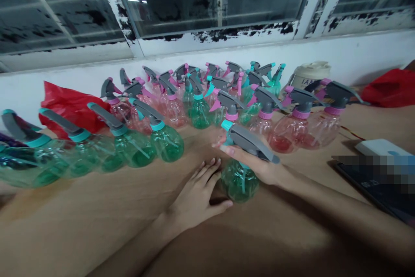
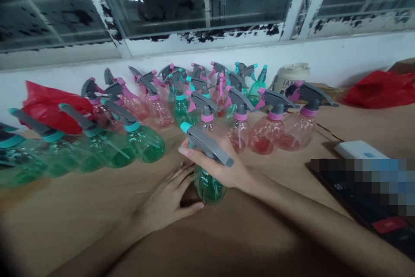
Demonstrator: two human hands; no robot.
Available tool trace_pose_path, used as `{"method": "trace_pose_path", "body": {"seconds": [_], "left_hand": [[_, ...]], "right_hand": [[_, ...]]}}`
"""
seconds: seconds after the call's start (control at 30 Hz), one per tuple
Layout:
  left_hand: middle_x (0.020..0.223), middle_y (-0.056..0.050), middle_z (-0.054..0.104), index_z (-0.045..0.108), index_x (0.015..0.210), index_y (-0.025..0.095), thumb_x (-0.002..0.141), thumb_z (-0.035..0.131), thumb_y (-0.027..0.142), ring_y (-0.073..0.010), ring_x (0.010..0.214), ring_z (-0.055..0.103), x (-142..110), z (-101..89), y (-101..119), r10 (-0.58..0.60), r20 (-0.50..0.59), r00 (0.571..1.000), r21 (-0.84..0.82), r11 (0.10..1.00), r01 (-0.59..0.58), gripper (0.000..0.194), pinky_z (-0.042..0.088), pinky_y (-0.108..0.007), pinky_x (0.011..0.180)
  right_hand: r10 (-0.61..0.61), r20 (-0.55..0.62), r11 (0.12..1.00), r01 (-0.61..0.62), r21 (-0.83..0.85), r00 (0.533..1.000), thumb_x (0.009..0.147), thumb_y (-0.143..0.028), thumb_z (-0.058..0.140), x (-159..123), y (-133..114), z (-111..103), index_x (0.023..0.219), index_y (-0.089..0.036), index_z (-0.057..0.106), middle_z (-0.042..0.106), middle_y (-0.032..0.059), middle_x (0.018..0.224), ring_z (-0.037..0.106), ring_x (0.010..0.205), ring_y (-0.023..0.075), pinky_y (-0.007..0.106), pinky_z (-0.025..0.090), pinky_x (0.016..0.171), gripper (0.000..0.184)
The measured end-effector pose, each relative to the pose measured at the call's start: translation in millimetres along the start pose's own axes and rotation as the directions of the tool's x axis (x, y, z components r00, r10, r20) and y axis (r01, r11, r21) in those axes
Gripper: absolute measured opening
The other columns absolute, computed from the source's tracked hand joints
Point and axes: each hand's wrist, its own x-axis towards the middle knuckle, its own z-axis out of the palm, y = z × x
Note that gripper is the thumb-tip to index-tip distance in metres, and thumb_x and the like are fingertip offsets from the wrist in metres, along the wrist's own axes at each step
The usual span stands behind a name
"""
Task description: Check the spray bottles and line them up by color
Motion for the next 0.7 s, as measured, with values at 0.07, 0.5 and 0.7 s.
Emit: {"method": "trace_pose_path", "body": {"seconds": [0.07,0.5,0.7], "left_hand": [[0.143,-0.018,0.041,0.043,0.133,0.009,0.083,0.058,0.057,-0.0298,0.135,0.031,0.1,-0.8,0.5,-0.005,0.008,1.000,-0.001,1.000,0.005,0.071,0.027,-0.047,0.110],[0.142,-0.018,0.043,0.042,0.134,0.010,0.082,0.059,0.056,-0.0308,0.134,0.034,0.0,-0.1,1.0,-0.012,-0.013,1.000,-0.014,1.000,0.012,0.072,0.030,-0.047,0.108],[0.143,-0.018,0.041,0.041,0.135,0.010,0.083,0.058,0.056,-0.0296,0.134,0.034,0.7,-1.2,0.9,-0.012,-0.002,1.000,-0.006,1.000,0.012,0.072,0.028,-0.046,0.109]], "right_hand": [[-0.014,0.002,1.000,0.014,0.026,1.000,0.083,-0.038,0.061,-0.3,0.7,1.1,0.097,-0.024,0.064,0.069,0.0019,0.098,0.065,0.090,0.0178,0.034,0.050,0.082,0.020],[0.001,-0.024,1.000,-0.002,-0.022,1.000,0.082,-0.037,0.063,-5.4,4.1,0.9,0.099,-0.027,0.063,0.070,0.0000,0.104,0.064,0.100,0.0190,0.037,0.048,0.094,0.020],[-0.014,-0.014,1.000,0.014,-0.028,1.000,0.083,-0.036,0.063,-5.0,0.4,1.2,0.096,-0.027,0.064,0.070,-0.0004,0.101,0.064,0.099,0.0187,0.036,0.048,0.092,0.016]]}}
